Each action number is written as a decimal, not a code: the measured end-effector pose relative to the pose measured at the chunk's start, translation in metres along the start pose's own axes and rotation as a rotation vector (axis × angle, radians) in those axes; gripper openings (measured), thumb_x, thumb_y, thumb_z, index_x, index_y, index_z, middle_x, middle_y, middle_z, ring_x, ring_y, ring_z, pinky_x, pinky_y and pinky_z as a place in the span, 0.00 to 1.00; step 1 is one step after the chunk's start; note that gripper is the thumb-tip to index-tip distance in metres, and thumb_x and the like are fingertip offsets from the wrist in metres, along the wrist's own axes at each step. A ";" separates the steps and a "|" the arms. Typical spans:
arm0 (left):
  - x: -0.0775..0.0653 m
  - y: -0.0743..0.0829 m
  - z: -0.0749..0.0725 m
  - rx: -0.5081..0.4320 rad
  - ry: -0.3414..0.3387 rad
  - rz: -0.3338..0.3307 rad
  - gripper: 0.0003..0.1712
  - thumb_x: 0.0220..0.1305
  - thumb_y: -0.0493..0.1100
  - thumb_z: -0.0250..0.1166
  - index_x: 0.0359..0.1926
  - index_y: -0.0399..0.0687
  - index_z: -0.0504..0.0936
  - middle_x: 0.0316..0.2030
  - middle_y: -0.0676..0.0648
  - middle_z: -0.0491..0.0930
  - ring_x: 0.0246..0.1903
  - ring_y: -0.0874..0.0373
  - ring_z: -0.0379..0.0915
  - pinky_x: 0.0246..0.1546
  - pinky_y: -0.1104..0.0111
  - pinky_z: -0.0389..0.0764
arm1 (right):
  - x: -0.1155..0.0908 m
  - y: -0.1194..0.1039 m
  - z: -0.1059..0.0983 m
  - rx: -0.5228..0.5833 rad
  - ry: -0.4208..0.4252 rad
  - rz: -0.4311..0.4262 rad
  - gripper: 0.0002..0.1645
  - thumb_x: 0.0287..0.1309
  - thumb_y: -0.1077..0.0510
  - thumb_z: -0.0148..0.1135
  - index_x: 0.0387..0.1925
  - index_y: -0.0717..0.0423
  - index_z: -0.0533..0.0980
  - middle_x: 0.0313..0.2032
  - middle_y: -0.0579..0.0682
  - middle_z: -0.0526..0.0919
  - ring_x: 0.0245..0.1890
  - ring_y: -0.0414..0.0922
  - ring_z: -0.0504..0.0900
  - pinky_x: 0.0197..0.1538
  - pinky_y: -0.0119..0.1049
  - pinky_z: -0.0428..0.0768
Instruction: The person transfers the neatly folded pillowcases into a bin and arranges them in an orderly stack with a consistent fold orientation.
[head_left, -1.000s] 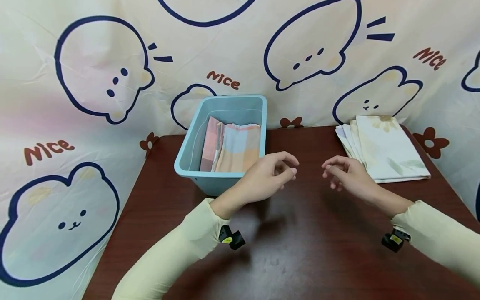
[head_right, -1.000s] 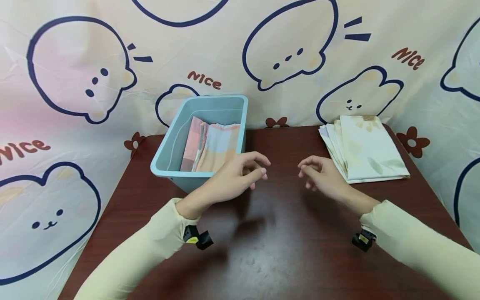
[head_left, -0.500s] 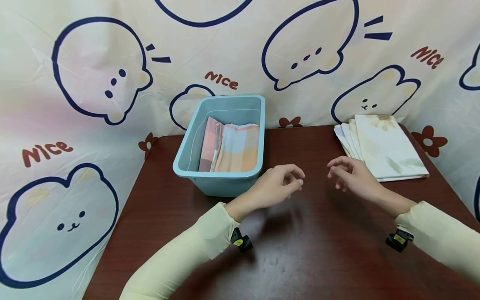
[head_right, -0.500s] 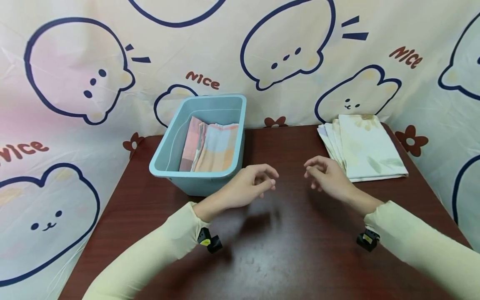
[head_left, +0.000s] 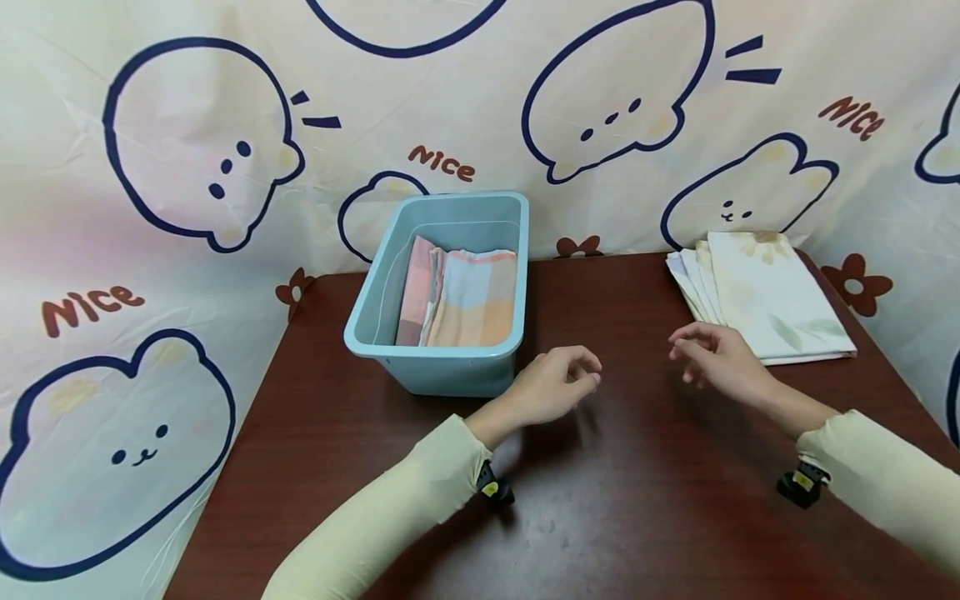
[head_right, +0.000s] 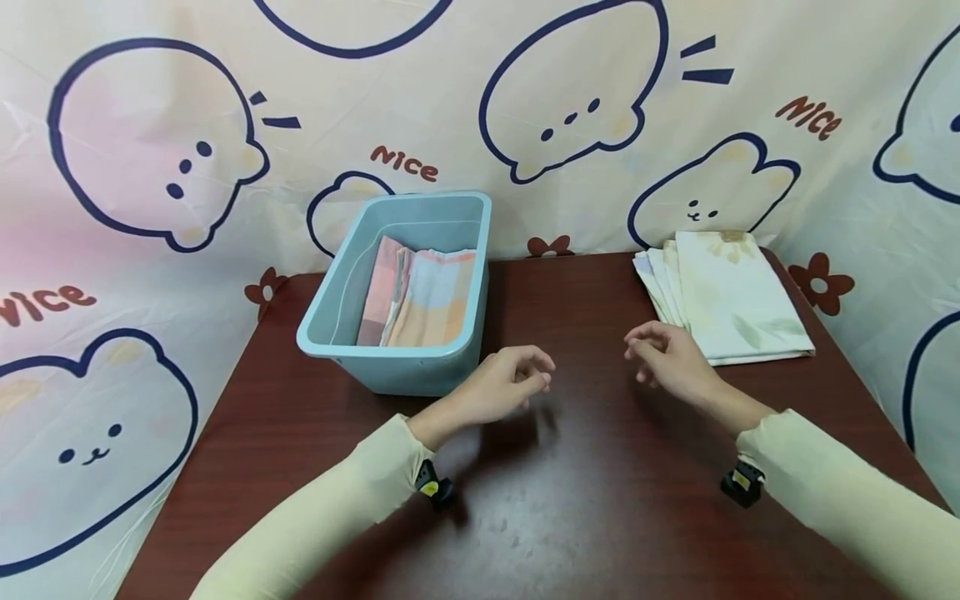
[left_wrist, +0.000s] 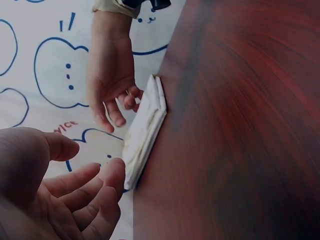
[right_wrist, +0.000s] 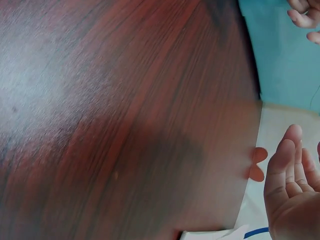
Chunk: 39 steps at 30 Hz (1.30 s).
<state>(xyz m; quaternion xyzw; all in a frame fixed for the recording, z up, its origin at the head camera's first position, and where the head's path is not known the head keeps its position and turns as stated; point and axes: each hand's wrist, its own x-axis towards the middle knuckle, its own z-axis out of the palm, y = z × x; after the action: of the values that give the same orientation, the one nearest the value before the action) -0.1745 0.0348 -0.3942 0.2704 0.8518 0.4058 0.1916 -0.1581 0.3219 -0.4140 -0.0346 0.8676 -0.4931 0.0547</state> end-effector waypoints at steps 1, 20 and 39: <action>0.001 -0.002 0.001 0.005 0.009 -0.002 0.10 0.74 0.47 0.58 0.51 0.54 0.81 0.34 0.55 0.84 0.26 0.65 0.77 0.28 0.73 0.76 | 0.000 0.002 -0.001 -0.003 0.004 -0.001 0.19 0.77 0.56 0.48 0.53 0.70 0.72 0.30 0.30 0.81 0.23 0.38 0.82 0.26 0.37 0.81; 0.014 -0.024 0.016 0.094 0.086 -0.069 0.14 0.73 0.48 0.59 0.53 0.51 0.83 0.34 0.57 0.84 0.28 0.67 0.76 0.30 0.72 0.75 | 0.003 0.033 -0.018 -0.122 0.107 -0.039 0.18 0.77 0.59 0.47 0.52 0.70 0.74 0.31 0.33 0.82 0.25 0.35 0.82 0.25 0.37 0.81; 0.027 -0.042 0.030 0.049 0.053 -0.107 0.12 0.73 0.46 0.59 0.52 0.49 0.83 0.35 0.53 0.87 0.27 0.67 0.77 0.32 0.73 0.75 | 0.017 0.060 -0.040 -0.435 0.245 0.006 0.19 0.73 0.53 0.51 0.49 0.67 0.76 0.41 0.66 0.83 0.30 0.44 0.82 0.28 0.34 0.74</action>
<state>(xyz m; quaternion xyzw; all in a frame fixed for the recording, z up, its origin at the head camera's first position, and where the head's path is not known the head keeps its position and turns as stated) -0.1925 0.0468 -0.4486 0.2181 0.8795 0.3809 0.1837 -0.1806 0.3852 -0.4464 0.0170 0.9536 -0.2951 -0.0580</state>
